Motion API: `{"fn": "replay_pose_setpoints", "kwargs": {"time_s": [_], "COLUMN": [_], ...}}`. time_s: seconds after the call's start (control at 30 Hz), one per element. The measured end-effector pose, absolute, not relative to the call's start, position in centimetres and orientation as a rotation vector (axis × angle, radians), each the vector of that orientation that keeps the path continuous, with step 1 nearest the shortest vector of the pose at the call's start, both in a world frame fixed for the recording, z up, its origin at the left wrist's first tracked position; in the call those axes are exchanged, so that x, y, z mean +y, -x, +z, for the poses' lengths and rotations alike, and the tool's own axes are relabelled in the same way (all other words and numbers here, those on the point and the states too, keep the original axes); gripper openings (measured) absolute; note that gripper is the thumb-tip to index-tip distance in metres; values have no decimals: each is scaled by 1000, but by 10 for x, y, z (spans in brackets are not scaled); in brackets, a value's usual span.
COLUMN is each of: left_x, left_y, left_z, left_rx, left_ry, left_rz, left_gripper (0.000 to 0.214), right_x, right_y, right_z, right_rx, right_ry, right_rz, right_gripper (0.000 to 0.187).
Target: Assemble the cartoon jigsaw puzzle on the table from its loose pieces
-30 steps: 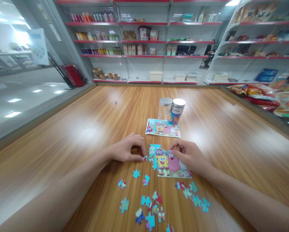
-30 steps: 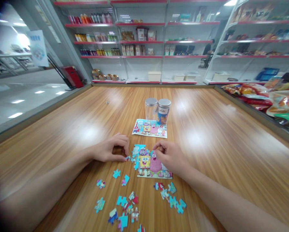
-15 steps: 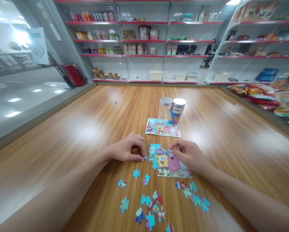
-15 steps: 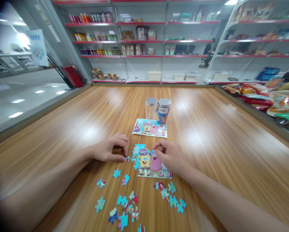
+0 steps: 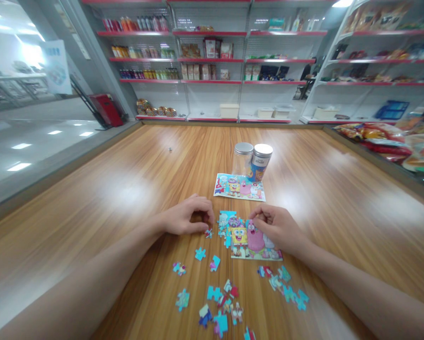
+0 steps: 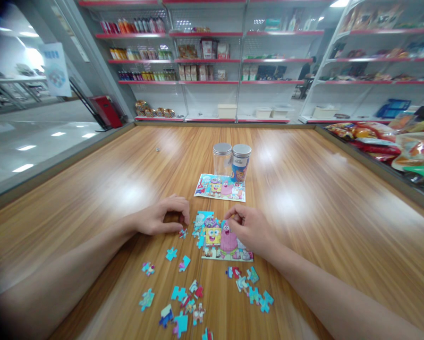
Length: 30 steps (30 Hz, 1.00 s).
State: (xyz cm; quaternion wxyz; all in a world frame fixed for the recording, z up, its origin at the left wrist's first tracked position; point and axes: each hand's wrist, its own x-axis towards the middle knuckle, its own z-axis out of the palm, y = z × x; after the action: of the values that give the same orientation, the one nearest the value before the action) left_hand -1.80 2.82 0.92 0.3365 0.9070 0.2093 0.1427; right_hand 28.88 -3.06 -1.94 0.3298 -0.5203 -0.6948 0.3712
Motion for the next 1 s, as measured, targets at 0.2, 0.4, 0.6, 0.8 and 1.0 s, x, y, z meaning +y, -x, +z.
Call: {"fn": "replay_pose_setpoints", "kwargs": {"time_s": [0.2,0.4,0.6,0.8,1.0], "left_x": [27,28,22,14,11], "left_y": [17,17,14,8,11], "left_z": [12,14,23,34,39], "left_rx": [548,534,651,676,650], "left_ry": [-2427,-2370,-2399,-2418,-2393], "left_rz": [329,330,229,104,45], "left_gripper": [16,14,17,6,9], "right_x": [-31,-31,-30,-30,-30], "right_y": [-290,-288,-288,-288,-287], "right_z": [-19,-18,-21,-20,-19], "right_rx": [-1813,-1811,-1810,-1826,-1825], "right_ry": [1359,1366,1356,1371,1369], "right_rz": [969,974,963,946,940], "right_gripper": [10,10,10,10,10]}}
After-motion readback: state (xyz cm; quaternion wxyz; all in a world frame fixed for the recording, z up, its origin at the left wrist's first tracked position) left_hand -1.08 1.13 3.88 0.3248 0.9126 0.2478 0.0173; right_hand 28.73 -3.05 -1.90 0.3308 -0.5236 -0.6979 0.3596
